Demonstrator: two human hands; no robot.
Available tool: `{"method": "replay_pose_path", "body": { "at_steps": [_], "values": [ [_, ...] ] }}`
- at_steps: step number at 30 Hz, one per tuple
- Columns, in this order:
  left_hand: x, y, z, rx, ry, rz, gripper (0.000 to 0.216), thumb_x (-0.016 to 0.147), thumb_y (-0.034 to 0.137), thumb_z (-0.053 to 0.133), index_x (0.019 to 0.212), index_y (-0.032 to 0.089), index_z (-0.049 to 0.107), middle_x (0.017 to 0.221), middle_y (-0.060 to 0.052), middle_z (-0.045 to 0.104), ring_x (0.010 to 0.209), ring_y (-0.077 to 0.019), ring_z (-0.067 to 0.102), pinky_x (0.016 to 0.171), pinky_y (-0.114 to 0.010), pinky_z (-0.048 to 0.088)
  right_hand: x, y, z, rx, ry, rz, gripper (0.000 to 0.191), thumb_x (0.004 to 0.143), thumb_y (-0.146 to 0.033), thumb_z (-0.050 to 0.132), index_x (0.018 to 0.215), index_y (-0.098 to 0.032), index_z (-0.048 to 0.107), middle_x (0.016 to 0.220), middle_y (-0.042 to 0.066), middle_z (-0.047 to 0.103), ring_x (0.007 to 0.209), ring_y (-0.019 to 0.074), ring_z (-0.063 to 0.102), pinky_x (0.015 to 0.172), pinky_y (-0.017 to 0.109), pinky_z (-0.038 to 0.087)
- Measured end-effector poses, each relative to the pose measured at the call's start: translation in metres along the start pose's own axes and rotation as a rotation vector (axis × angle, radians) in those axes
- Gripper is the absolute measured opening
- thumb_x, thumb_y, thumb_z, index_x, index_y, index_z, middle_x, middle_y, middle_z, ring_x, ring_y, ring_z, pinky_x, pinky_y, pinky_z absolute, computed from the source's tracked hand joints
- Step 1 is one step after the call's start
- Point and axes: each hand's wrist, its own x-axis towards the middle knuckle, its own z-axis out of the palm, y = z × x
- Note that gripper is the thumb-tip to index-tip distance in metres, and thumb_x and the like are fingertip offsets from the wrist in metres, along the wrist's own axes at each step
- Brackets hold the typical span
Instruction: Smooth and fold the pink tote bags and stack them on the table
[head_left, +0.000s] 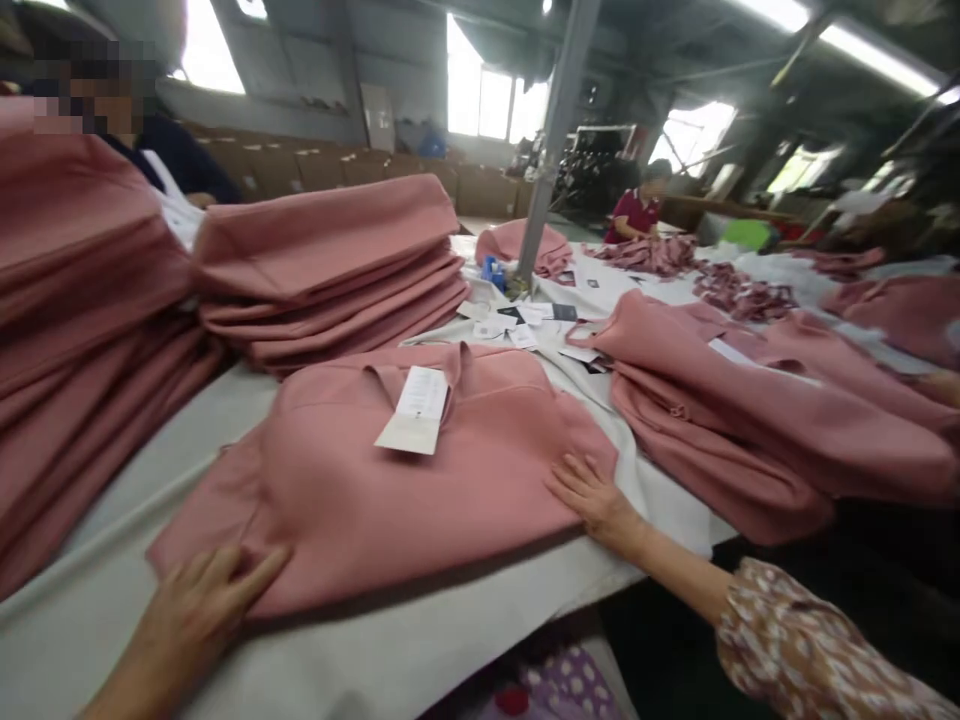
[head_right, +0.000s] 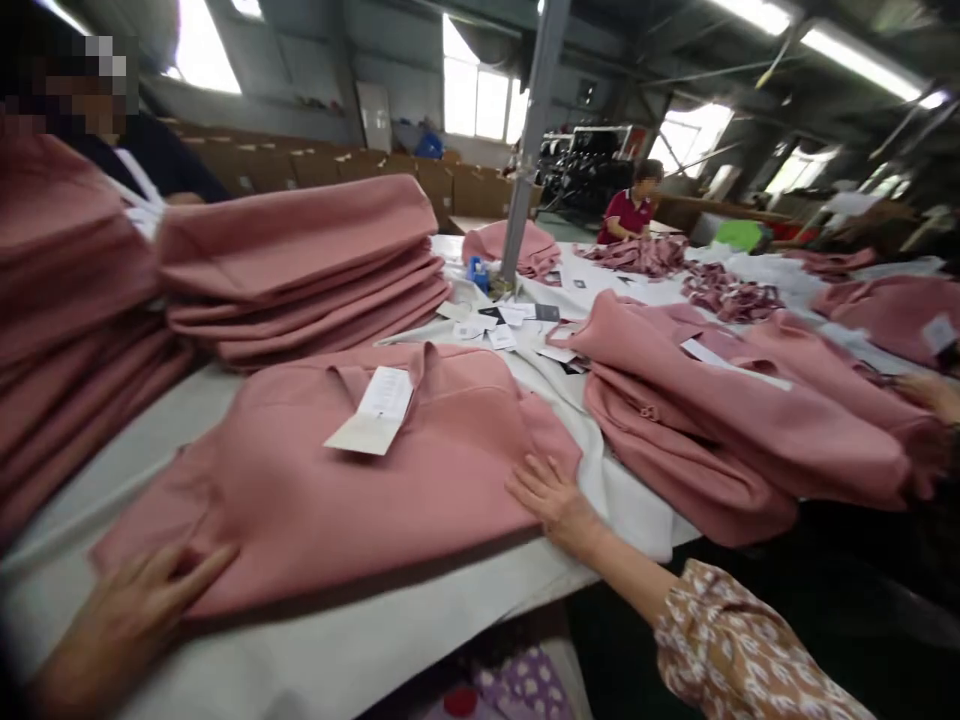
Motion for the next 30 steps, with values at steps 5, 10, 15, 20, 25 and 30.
{"method": "replay_pose_path", "body": {
  "at_steps": [5, 10, 15, 20, 25, 30],
  "values": [
    [0.025, 0.011, -0.017, -0.004, -0.109, 0.02, 0.058, 0.075, 0.002, 0.036, 0.126, 0.018, 0.058, 0.097, -0.011, 0.056, 0.087, -0.0274, 0.052, 0.082, -0.04, 0.045, 0.009, 0.003, -0.016, 0.091, -0.122, 0.015, 0.087, 0.06, -0.001, 0.041, 0.145, -0.018, 0.037, 0.147, 0.01, 0.039, 0.142, 0.0312, 0.018, 0.11, 0.064, 0.021],
    [0.029, 0.012, -0.032, -0.057, -0.149, 0.051, 0.056, 0.073, 0.015, 0.048, 0.129, 0.016, 0.049, 0.122, -0.015, 0.048, 0.105, -0.0314, 0.052, 0.093, -0.044, 0.042, 0.025, 0.021, -0.026, 0.293, -0.187, 0.049, 0.088, 0.059, 0.0, 0.043, 0.144, -0.023, 0.041, 0.145, 0.007, 0.042, 0.141, 0.0311, 0.019, 0.11, 0.064, 0.02],
    [0.051, 0.038, -0.072, -0.045, -0.162, 0.091, 0.084, 0.074, 0.062, 0.061, 0.144, 0.023, 0.035, 0.155, -0.017, 0.017, 0.129, -0.0435, 0.037, 0.101, -0.055, 0.038, 0.028, 0.022, -0.029, 0.395, -0.222, 0.103, 0.082, 0.063, -0.001, 0.045, 0.142, -0.022, 0.044, 0.145, 0.008, 0.042, 0.141, 0.0324, 0.019, 0.111, 0.065, 0.016],
    [0.105, 0.108, -0.123, -0.021, -0.176, 0.397, 0.094, 0.075, 0.069, 0.059, 0.15, 0.026, 0.022, 0.158, -0.013, 0.016, 0.141, -0.0389, 0.022, 0.113, -0.06, 0.014, 0.031, 0.022, -0.031, 0.362, -0.23, 0.091, 0.082, 0.063, -0.001, 0.046, 0.142, -0.023, 0.043, 0.144, 0.009, 0.044, 0.141, 0.0326, 0.021, 0.11, 0.065, 0.018],
    [0.141, 0.161, -0.107, -0.087, -0.331, 0.499, 0.099, 0.072, 0.062, 0.068, 0.15, 0.037, 0.013, 0.157, -0.016, 0.017, 0.14, -0.0473, 0.017, 0.107, -0.068, 0.016, 0.028, 0.02, -0.03, 0.312, -0.258, 0.081, 0.087, 0.062, 0.0, 0.047, 0.145, -0.024, 0.038, 0.148, 0.008, 0.038, 0.142, 0.0316, 0.016, 0.111, 0.065, 0.015],
    [0.132, 0.181, -0.037, -0.088, -0.364, 0.316, 0.098, 0.068, 0.078, 0.06, 0.148, 0.042, 0.015, 0.156, -0.022, 0.012, 0.134, -0.0592, 0.014, 0.1, -0.076, 0.01, 0.015, -0.001, -0.023, 0.209, -0.183, 0.099, 0.079, 0.077, -0.034, 0.067, 0.147, -0.017, 0.033, 0.152, 0.012, 0.028, 0.143, 0.0347, 0.008, 0.112, 0.064, 0.002]
  ]
}}
